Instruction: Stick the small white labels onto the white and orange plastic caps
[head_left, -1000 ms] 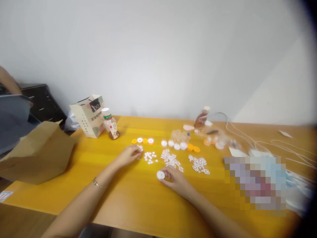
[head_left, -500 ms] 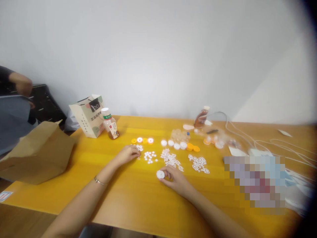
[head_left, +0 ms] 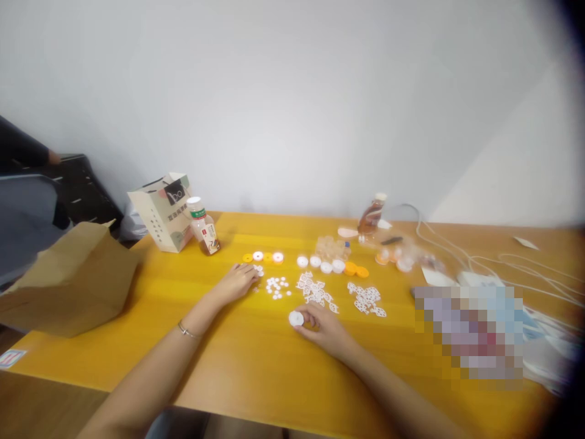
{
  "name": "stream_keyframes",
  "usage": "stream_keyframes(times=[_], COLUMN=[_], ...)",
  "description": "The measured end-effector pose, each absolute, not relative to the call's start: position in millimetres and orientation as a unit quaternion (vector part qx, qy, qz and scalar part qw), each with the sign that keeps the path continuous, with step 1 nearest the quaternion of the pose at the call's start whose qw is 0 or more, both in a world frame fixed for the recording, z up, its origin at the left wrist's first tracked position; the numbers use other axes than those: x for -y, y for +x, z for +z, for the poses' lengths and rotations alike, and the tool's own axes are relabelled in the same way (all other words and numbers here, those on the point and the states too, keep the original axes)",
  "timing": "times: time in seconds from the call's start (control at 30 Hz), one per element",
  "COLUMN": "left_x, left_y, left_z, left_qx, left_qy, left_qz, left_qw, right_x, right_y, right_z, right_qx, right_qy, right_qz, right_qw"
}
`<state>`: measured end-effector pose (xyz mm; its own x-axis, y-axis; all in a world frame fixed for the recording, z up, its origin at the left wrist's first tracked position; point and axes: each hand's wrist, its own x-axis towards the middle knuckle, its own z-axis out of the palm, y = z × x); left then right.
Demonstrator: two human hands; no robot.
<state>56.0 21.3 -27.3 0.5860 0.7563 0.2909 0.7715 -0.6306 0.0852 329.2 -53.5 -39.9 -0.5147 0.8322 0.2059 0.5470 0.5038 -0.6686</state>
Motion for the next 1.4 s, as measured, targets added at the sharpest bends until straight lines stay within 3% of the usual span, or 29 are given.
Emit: stream_keyframes(times=[0.2, 0.37, 1.4], left_x=[-3.1, 27.4, 36.8], left_y=[80.4, 125.2, 141.3], left_z=[-20.7, -22.1, -34.5], left_qx=[0.409, 0.32, 0.332], left_qy=[-0.876, -0.908, -0.904], left_qz=[-0.244, -0.22, -0.21], left_qw=[-0.079, -0.156, -0.169], right_x=[53.8, 53.6, 53.3], right_y=[329.0, 328.4, 327.6], right_z=[-40.4, -40.8, -41.3], right_qx=[0.83, 0.829, 0.832], right_qy=[-0.416, -0.41, -0.406], right_qz=[0.266, 0.267, 0.258], right_qw=[0.261, 0.27, 0.278])
